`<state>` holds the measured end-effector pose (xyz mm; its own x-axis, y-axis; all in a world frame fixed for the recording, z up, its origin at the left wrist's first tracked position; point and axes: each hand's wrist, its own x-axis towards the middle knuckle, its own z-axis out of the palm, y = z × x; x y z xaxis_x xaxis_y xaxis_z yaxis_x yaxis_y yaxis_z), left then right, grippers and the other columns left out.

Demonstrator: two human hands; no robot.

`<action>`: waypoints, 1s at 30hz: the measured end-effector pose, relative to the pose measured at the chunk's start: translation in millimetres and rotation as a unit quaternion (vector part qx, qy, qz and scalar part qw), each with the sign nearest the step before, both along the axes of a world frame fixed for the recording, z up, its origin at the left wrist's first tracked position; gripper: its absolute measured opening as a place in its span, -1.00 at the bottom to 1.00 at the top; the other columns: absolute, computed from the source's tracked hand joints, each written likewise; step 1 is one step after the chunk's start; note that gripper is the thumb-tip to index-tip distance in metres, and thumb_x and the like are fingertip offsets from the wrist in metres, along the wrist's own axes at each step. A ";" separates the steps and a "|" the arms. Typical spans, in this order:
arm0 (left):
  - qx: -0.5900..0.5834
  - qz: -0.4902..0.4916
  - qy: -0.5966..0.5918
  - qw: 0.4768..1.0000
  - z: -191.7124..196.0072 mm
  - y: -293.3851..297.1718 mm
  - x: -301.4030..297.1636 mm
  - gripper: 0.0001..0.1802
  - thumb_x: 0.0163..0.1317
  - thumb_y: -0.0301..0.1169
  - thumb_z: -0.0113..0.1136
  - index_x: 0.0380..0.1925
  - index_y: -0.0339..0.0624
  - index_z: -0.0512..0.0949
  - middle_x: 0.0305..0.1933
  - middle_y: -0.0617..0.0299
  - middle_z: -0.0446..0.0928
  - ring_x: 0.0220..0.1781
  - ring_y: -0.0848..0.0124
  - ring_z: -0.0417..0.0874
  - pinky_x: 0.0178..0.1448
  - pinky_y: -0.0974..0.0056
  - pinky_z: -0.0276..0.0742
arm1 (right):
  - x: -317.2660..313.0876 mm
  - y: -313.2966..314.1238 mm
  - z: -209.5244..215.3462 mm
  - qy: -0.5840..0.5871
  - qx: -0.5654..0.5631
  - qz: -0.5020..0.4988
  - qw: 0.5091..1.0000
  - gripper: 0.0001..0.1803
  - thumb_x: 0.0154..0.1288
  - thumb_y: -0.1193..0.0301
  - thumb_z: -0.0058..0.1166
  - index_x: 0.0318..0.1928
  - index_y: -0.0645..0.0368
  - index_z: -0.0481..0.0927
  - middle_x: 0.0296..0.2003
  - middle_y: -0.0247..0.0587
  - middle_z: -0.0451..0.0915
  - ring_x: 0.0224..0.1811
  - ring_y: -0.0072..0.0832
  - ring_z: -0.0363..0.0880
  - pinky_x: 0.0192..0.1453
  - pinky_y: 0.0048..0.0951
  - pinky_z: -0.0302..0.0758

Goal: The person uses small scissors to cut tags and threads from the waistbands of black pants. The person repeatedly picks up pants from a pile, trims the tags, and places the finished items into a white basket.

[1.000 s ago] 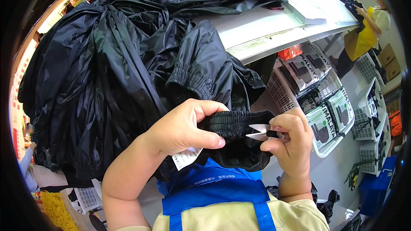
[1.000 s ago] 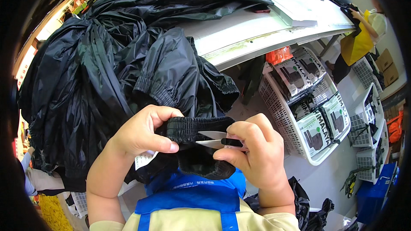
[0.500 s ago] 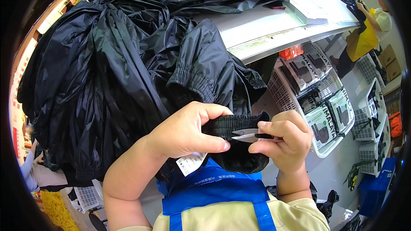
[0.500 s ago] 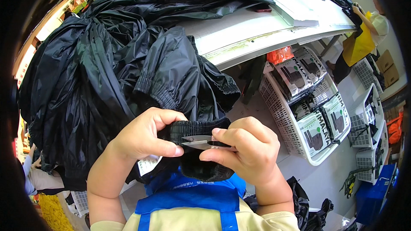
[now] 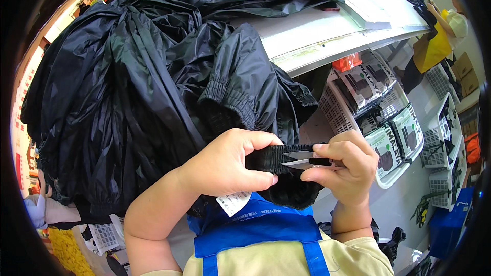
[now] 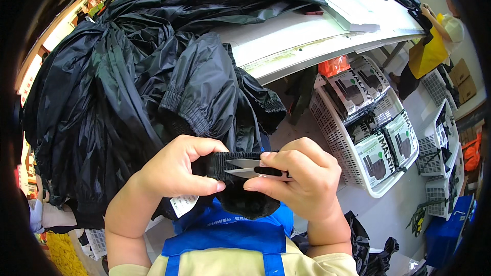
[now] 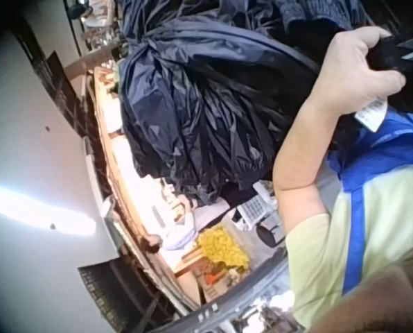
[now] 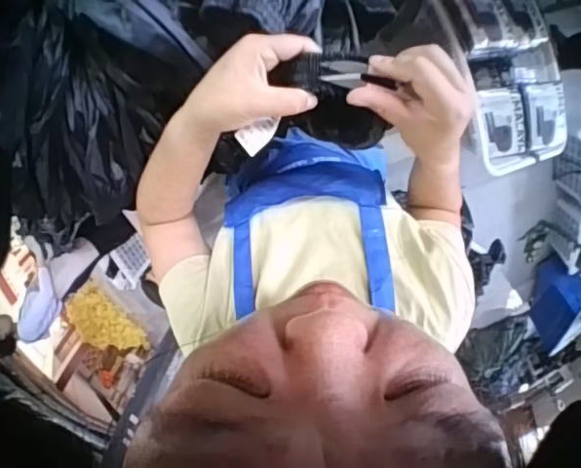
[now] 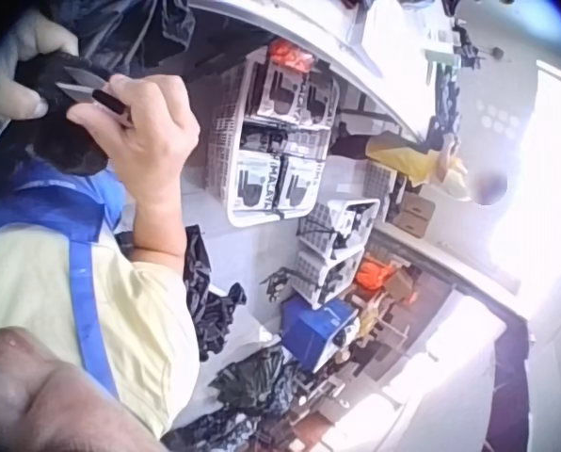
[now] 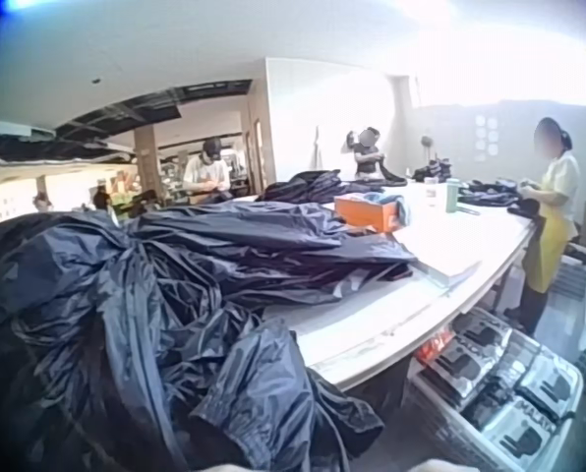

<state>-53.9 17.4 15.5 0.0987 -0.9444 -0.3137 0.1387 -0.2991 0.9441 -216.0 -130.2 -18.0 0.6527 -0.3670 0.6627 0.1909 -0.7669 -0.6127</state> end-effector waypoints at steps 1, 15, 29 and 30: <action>0.000 -0.003 -0.006 1.000 0.5 -0.4 -0.5 -0.75 -0.02 -0.62 0.21 -0.26 -0.32 0.53 -0.41 0.38 0.52 -0.38 0.70 0.47 -0.27 0.53 0.42 | 0.5 0.7 0.3 0.001 -0.006 0.002 1.000 -0.58 -0.33 0.25 0.49 -0.46 0.23 0.62 -0.60 -0.34 0.49 -0.60 -0.54 0.49 -0.58 -0.57 0.40; -0.003 -0.009 -0.046 0.999 2.7 -0.4 -3.6 -0.73 -0.08 -0.59 0.28 -0.28 -0.30 0.55 -0.40 0.35 0.55 -0.40 0.66 0.50 -0.25 0.52 0.42 | -7.6 -2.1 -13.2 -0.030 0.017 -0.030 0.999 -0.55 -0.33 0.22 0.50 -0.45 0.24 0.61 -0.57 -0.31 0.49 -0.60 -0.55 0.47 -0.56 -0.57 0.40; -0.111 -0.171 -0.366 0.908 47.0 29.1 -17.5 -0.36 -0.11 -0.46 0.28 0.11 -0.13 0.47 -0.46 0.16 0.54 -0.50 0.28 0.58 -0.40 0.34 0.50 | 26.8 -51.1 -36.2 -0.178 0.341 0.068 0.921 -0.61 0.06 0.23 0.31 -0.25 0.30 0.55 -0.51 -0.52 0.32 -0.50 -0.80 0.19 -0.47 -0.73 0.11; -0.090 -0.270 -0.404 0.869 55.8 30.0 -11.2 -0.18 -0.14 -0.45 0.30 0.26 -0.08 0.32 -0.51 0.17 0.50 -0.51 0.23 0.58 -0.42 0.30 0.50 | 29.4 -63.6 -41.7 -0.142 0.352 0.028 0.925 -0.65 0.16 0.26 0.23 -0.22 0.31 0.56 -0.52 -0.55 0.29 -0.51 -0.81 0.15 -0.48 -0.73 0.06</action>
<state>-65.1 47.4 71.2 -0.2556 -0.9478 -0.1906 -0.7059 0.0482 0.7067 -186.6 -193.9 -59.7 0.5202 -0.7434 0.4204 0.4480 -0.1815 -0.8754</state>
